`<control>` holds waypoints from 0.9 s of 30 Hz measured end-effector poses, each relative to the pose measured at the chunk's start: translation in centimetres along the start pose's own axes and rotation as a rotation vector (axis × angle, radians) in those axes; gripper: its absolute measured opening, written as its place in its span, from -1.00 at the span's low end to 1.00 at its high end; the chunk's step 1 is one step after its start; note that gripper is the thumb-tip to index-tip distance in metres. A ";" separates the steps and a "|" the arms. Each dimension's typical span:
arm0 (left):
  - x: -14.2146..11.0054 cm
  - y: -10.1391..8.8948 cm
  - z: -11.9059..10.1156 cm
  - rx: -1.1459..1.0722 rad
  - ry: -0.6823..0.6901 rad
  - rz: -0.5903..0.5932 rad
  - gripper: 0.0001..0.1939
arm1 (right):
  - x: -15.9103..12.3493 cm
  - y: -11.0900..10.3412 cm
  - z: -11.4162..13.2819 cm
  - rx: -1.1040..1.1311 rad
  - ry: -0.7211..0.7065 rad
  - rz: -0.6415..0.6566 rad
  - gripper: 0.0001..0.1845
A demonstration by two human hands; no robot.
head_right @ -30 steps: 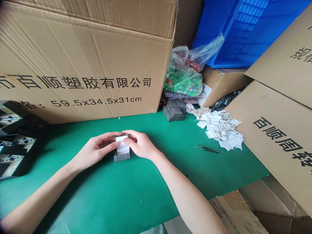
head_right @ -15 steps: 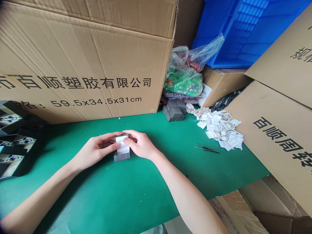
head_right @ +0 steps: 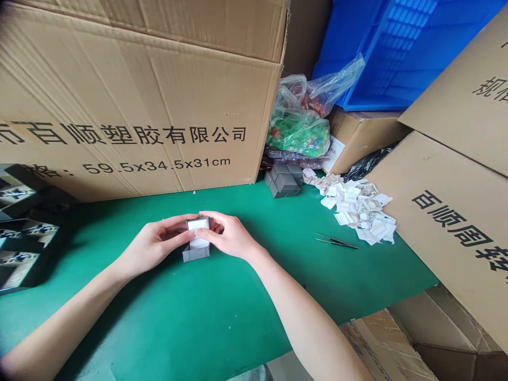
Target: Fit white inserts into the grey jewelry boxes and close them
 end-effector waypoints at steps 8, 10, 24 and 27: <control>0.0 -0.2 0.5 -0.024 -0.021 0.005 -0.36 | -0.1 0.1 0.1 0.050 0.038 0.031 -0.32; 0.0 -0.2 0.3 -0.017 -0.020 0.012 -0.35 | 0.0 0.1 0.0 0.055 0.040 0.030 -0.33; 0.1 -0.1 -0.1 0.008 -0.027 0.028 -0.32 | 0.1 0.1 -0.2 0.034 0.023 0.019 -0.40; 0.1 -0.1 -0.1 0.010 -0.027 0.028 -0.33 | 0.0 0.1 -0.1 0.030 0.012 0.027 -0.41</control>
Point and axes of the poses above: each hand's wrist, its own x-axis towards the middle knuckle, its own y-axis out of the palm, z = x × y, the point moved 9 cm from there along x, towards the middle knuckle, and after that the axes turned 7 degrees about -z, right-handed, at the moved point
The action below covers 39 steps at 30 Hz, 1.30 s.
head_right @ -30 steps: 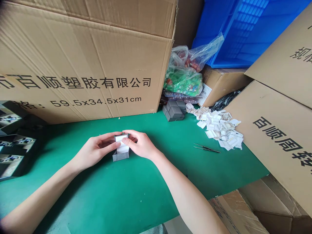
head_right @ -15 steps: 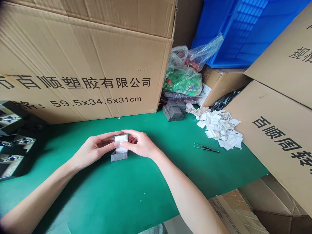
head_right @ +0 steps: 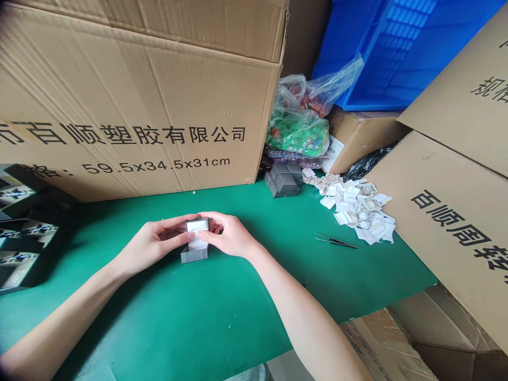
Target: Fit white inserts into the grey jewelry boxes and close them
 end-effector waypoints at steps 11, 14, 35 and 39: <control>0.0 0.1 0.3 -0.006 0.013 0.023 -0.31 | -0.2 -0.1 0.5 -0.008 -0.012 0.034 -0.37; 0.0 0.1 0.3 -0.001 0.015 0.018 -0.30 | -0.2 -0.1 0.5 -0.013 -0.012 0.030 -0.38; -0.1 0.1 0.6 0.021 0.035 0.019 -0.34 | -0.2 -0.2 0.6 -0.037 -0.006 0.017 -0.40; -0.1 0.1 0.6 0.024 0.040 0.028 -0.34 | -0.2 -0.1 0.5 -0.026 -0.001 0.019 -0.39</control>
Point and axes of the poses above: each hand's wrist, its own x-axis towards the middle knuckle, its own y-axis out of the palm, z = x × y, the point moved 9 cm from there along x, towards the middle knuckle, and after that the axes turned 7 degrees about -z, right-handed, at the moved point
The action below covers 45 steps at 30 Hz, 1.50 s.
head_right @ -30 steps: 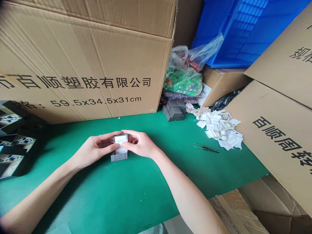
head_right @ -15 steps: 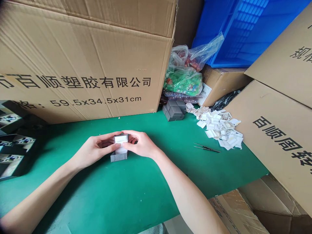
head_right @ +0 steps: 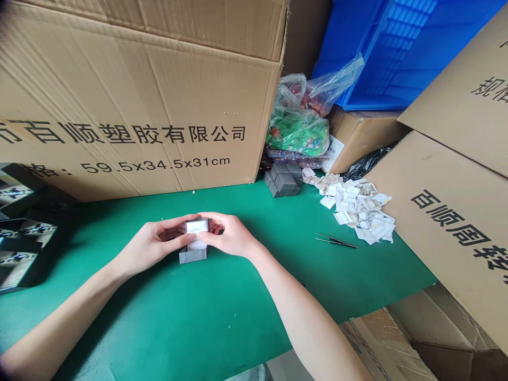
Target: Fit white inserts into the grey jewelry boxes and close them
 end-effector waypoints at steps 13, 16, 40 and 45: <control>-0.1 0.1 -0.3 -0.013 -0.002 0.001 -0.34 | 0.0 0.0 -0.1 -0.001 0.002 0.001 -0.39; -0.1 0.1 -0.2 -0.012 0.000 0.003 -0.36 | 0.0 0.0 -0.1 0.007 0.003 0.000 -0.39; 0.0 0.1 0.0 -0.031 0.002 -0.016 -0.35 | 0.1 0.1 -0.3 0.029 -0.007 0.008 -0.41; 0.0 0.0 0.0 -0.048 -0.012 -0.027 -0.34 | 0.1 0.1 -0.3 0.014 -0.015 0.004 -0.42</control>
Point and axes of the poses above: each hand's wrist, its own x-axis towards the middle knuckle, its own y-axis out of the palm, z = x × y, the point moved 9 cm from there along x, towards the middle knuckle, and after that the axes turned 7 degrees about -z, right-handed, at the moved point
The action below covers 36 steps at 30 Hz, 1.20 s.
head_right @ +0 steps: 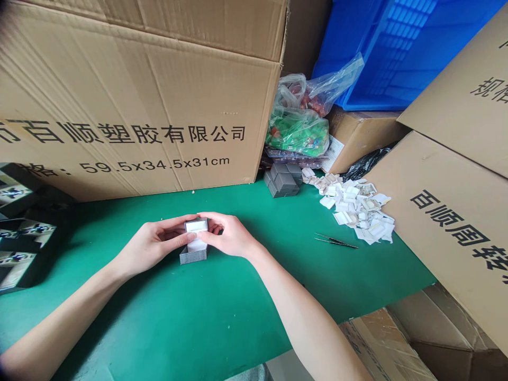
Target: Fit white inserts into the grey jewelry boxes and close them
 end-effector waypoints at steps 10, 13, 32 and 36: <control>0.0 -0.1 -0.1 -0.010 -0.014 -0.012 -0.34 | 0.0 0.2 0.0 0.020 -0.005 0.003 -0.43; 0.0 -0.2 0.0 0.009 -0.015 -0.010 -0.33 | 0.0 0.3 0.1 0.040 0.003 0.008 -0.45; 0.0 0.1 -0.2 0.009 -0.005 0.037 -0.34 | -0.1 0.3 0.3 0.069 0.035 0.010 -0.48; 0.0 0.0 -0.3 0.019 -0.002 0.028 -0.33 | 0.0 0.3 0.2 0.072 0.041 -0.001 -0.46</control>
Point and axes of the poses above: each hand's wrist, its own x-axis towards the middle knuckle, its own y-axis out of the palm, z = x × y, the point moved 9 cm from there along x, towards the middle knuckle, and after that the axes turned 7 degrees about -z, right-handed, at the moved point
